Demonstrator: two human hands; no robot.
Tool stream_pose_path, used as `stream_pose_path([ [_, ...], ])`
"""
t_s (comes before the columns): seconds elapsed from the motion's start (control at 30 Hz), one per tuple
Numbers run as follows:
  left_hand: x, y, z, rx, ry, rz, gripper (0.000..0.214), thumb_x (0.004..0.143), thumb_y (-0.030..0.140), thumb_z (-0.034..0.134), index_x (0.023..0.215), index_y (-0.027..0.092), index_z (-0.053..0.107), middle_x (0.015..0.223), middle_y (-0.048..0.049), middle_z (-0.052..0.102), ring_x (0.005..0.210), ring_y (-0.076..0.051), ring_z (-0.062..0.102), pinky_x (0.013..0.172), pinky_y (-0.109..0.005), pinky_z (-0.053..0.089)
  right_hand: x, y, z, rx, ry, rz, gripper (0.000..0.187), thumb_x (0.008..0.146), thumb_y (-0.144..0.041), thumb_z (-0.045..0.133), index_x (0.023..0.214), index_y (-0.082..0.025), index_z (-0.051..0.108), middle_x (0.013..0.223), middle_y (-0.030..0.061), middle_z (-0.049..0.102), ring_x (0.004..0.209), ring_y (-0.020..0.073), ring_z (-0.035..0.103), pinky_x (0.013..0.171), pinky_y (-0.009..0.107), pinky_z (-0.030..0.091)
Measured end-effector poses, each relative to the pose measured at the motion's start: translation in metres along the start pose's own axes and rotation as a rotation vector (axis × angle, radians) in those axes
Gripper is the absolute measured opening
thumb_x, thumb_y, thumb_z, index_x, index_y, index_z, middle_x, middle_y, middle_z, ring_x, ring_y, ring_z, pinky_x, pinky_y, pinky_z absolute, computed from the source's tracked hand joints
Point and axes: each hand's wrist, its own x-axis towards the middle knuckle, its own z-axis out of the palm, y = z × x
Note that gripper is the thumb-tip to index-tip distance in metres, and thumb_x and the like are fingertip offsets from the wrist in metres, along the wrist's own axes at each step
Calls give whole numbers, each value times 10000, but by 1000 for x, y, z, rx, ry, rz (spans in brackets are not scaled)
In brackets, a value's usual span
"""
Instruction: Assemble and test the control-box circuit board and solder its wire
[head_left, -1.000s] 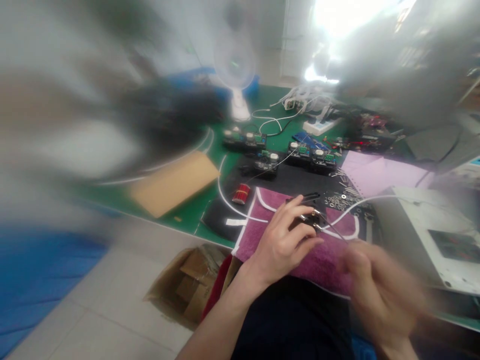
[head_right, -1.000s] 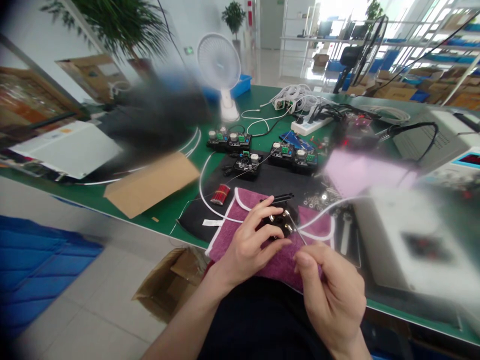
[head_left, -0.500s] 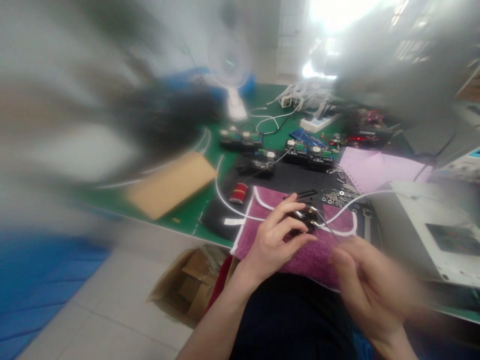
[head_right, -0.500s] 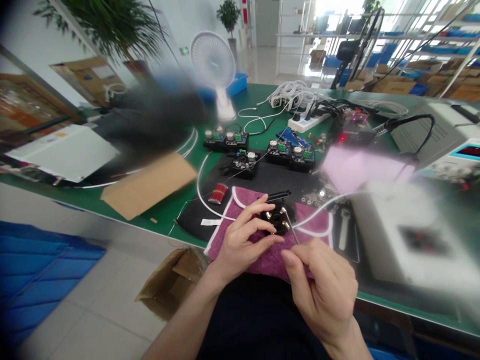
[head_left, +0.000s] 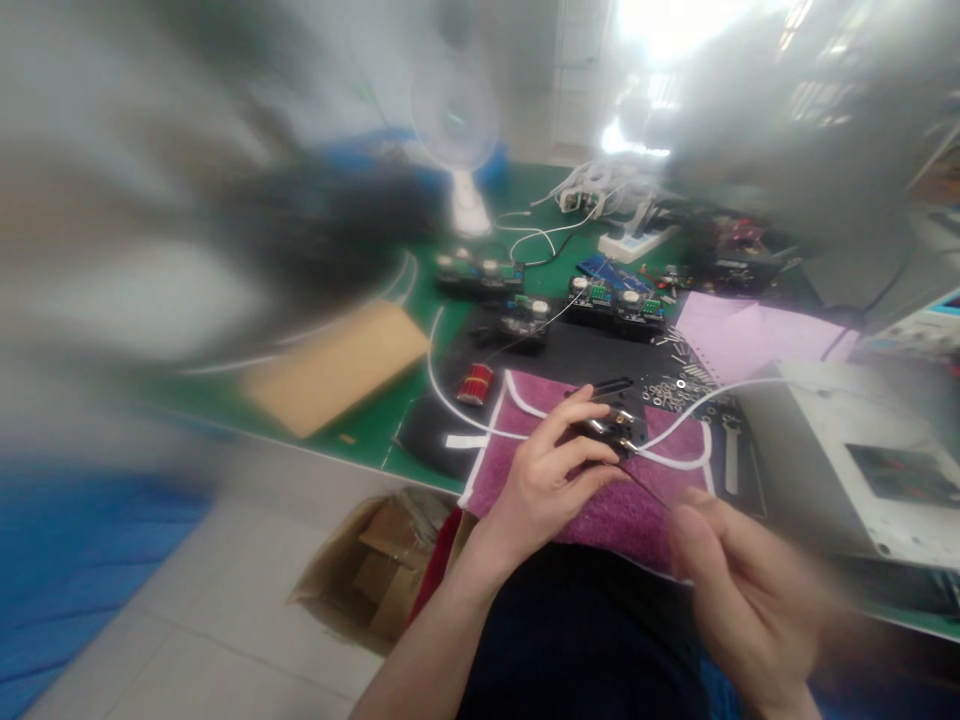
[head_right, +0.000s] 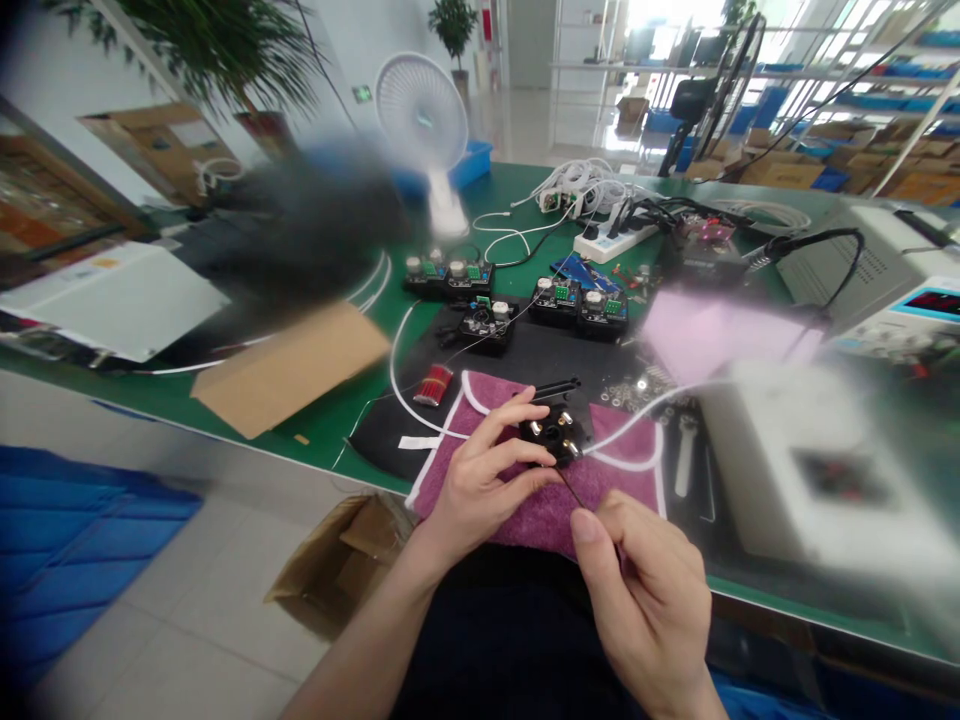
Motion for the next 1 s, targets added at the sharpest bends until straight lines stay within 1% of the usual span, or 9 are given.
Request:
stream_pose_path([
  [0.07,-1,-1,0,-7,1,2,131,917,197,843,1036,200,789,1429,-112,684,1518,-322,560,1268,-561,505,0,-1,1,18,7,11,357,1055,-140,595,714,-204,512,642,-44,456,550,78,425,542,267,306],
  [0.2,-2,-2,0,-11,-4,4,142,928,172,826,1063,213,807,1443,-100,679,1525,-303,551,1276,-536,502,4,-6,2,21,26,-20,362,1055,-124,585,710,-204,510,630,-51,430,537,72,404,540,261,305],
  [0.3,-3,-3,0,-10,-8,4,149,927,169,826,1068,217,814,1446,-100,675,1527,-305,549,1274,-539,503,6,-9,3,-1,2,-15,372,1061,-137,584,703,-204,505,632,-48,436,535,71,408,533,260,305],
  [0.47,-4,-3,-1,-10,-16,0,158,934,155,816,1078,220,817,1454,-96,669,1537,-300,537,1281,-541,495,7,-11,2,-23,45,-47,364,1045,-118,593,703,-206,504,623,-49,413,538,76,401,537,264,304],
  [0.73,-4,-3,-1,0,-17,-3,157,940,159,808,1080,229,818,1465,-95,662,1539,-306,534,1277,-555,498,11,-13,2,-41,40,-52,357,1051,-109,581,708,-198,538,625,-50,428,529,69,391,524,263,294],
  [0.8,-3,-2,-1,2,-18,4,162,940,156,806,1083,231,818,1461,-92,663,1539,-304,535,1274,-547,503,14,-16,3,-45,24,-97,357,1039,-87,583,704,-199,529,622,-52,423,528,68,396,531,262,299],
  [0.9,-3,-2,-1,8,-21,11,158,944,156,801,1081,233,817,1459,-88,663,1540,-306,534,1268,-546,509,17,-19,4,-76,-34,-189,345,1026,-65,579,715,-203,524,615,-52,442,532,70,413,550,266,309],
  [0.97,-3,-2,-1,16,-21,11,156,949,159,796,1084,234,816,1461,-88,660,1540,-309,534,1261,-552,515,18,-19,4,-97,-63,-212,333,1023,-65,579,726,-204,527,616,-51,455,534,73,418,558,272,312],
  [1.0,-3,-1,-1,22,-22,11,157,951,161,794,1088,233,814,1463,-89,657,1541,-310,533,1259,-552,518,17,-17,3,-96,-67,-201,335,1026,-71,580,725,-206,521,620,-51,451,536,74,415,559,274,313],
])
